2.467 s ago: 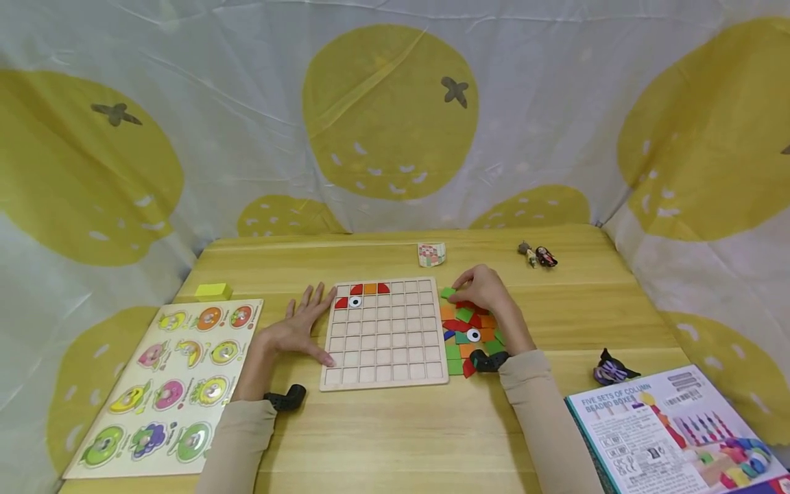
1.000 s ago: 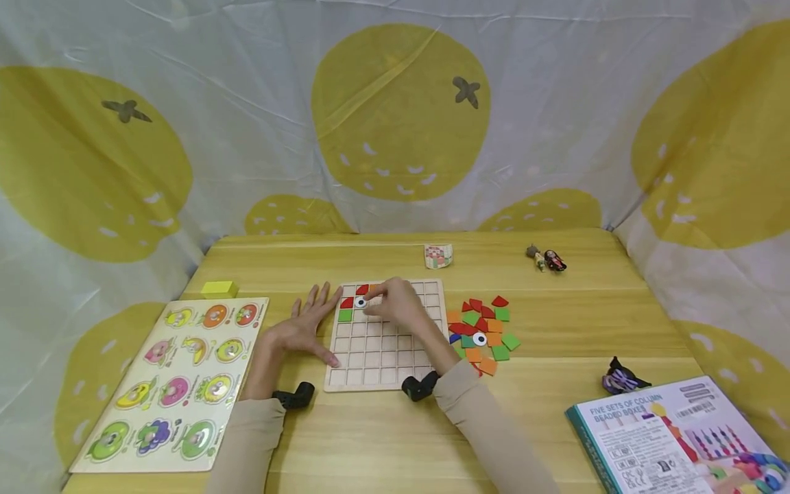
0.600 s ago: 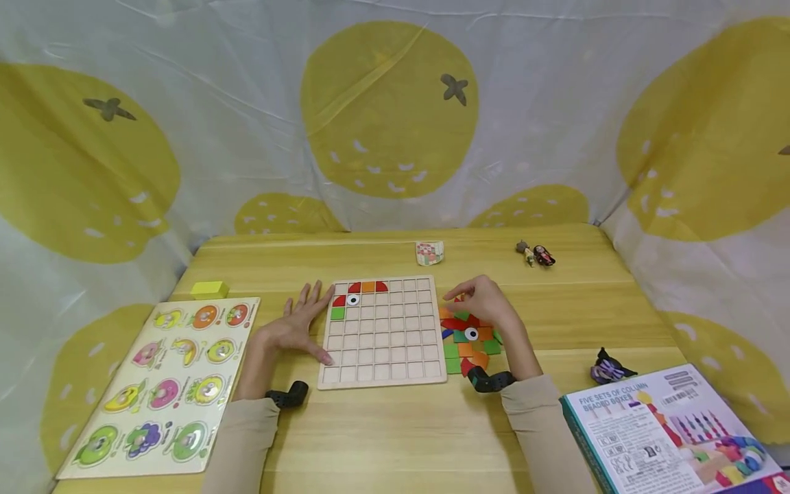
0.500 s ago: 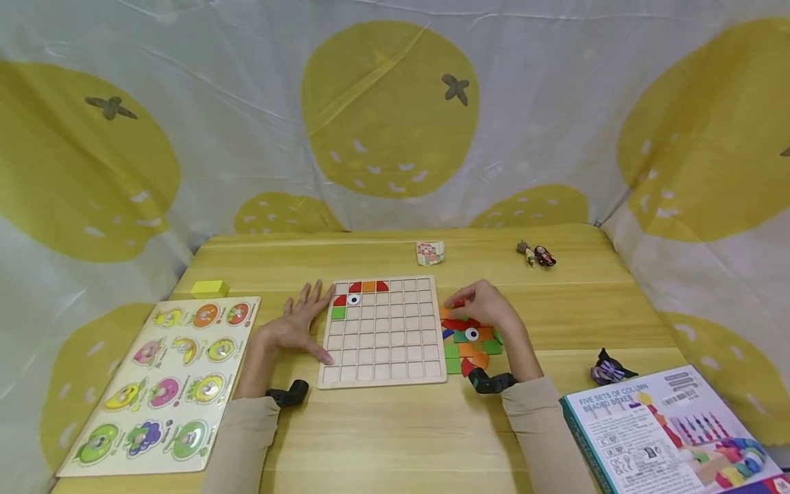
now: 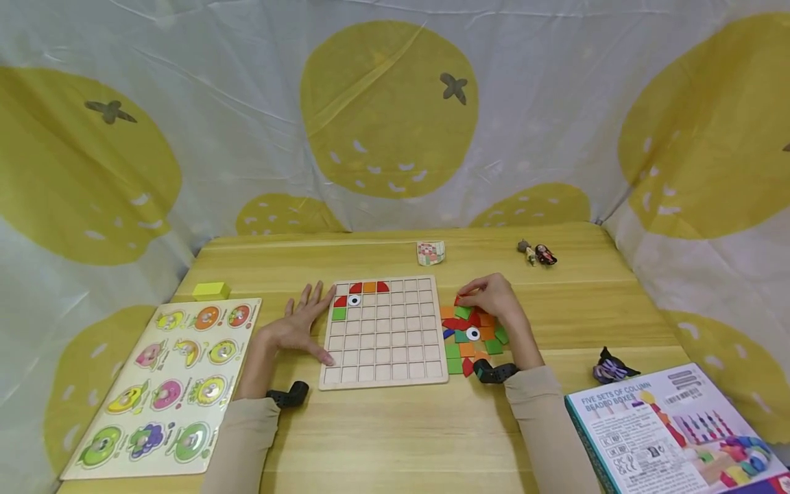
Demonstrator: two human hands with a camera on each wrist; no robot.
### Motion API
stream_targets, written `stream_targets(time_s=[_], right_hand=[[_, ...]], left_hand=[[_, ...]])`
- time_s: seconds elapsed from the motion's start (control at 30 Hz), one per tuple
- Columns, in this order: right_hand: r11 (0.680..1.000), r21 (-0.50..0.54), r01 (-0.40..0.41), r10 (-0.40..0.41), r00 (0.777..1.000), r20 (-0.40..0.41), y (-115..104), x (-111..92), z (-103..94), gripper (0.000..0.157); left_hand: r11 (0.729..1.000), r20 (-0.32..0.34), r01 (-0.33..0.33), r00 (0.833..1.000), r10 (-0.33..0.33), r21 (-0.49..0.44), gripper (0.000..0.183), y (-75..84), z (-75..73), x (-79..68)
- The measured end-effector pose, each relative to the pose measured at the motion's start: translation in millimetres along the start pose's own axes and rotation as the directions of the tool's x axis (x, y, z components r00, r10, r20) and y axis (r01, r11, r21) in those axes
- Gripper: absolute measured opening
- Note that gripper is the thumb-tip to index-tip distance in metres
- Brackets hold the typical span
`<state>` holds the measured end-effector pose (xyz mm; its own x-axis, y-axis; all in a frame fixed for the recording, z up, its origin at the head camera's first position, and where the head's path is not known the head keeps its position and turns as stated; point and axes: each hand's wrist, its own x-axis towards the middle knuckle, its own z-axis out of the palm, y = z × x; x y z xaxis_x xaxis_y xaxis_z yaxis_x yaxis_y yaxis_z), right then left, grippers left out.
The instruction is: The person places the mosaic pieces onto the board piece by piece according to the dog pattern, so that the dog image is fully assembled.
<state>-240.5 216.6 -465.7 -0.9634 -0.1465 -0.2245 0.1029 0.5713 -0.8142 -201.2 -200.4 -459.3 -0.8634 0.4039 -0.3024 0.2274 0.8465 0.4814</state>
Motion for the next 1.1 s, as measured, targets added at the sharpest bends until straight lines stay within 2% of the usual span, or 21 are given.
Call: stream_targets(time_s=[0.13, 0.27, 0.47, 0.73, 0.97, 1.1], right_hand=[[0.999, -0.048, -0.021, 0.019, 0.999, -0.033, 3, 0, -9.1, 0.031], [0.995, -0.092, -0.049, 0.048, 0.999, -0.011, 6, 0, -14.1, 0.031], [0.996, -0.08, -0.041, 0.04, 0.999, -0.018, 4, 4, -10.7, 0.027], [0.992, -0.114, -0.06, 0.057, 0.998, -0.03, 2, 1, -13.3, 0.033], [0.994, -0.093, 0.048, -0.043, 0.997, 0.058, -1, 8, -11.7, 0.027], [0.996, -0.061, 0.065, -0.059, 0.994, 0.094, -3, 15, -8.4, 0.029]], left_hand=[[1.0, 0.001, -0.006, 1.0, 0.006, 0.0, 0.145, 0.2, 0.9, 0.7], [1.0, 0.001, -0.006, 1.0, 0.006, 0.0, 0.145, -0.3, 0.3, 0.2], [1.0, 0.002, -0.004, 1.0, 0.004, -0.002, 0.145, -2.4, -0.3, -0.1], [1.0, 0.0, -0.008, 1.0, 0.008, -0.006, 0.145, -2.3, 0.0, -0.1], [1.0, -0.002, -0.013, 1.0, 0.013, -0.008, 0.145, -2.2, -0.5, -0.2], [1.0, 0.003, -0.004, 1.0, 0.004, -0.002, 0.145, -0.4, -0.8, -0.7]])
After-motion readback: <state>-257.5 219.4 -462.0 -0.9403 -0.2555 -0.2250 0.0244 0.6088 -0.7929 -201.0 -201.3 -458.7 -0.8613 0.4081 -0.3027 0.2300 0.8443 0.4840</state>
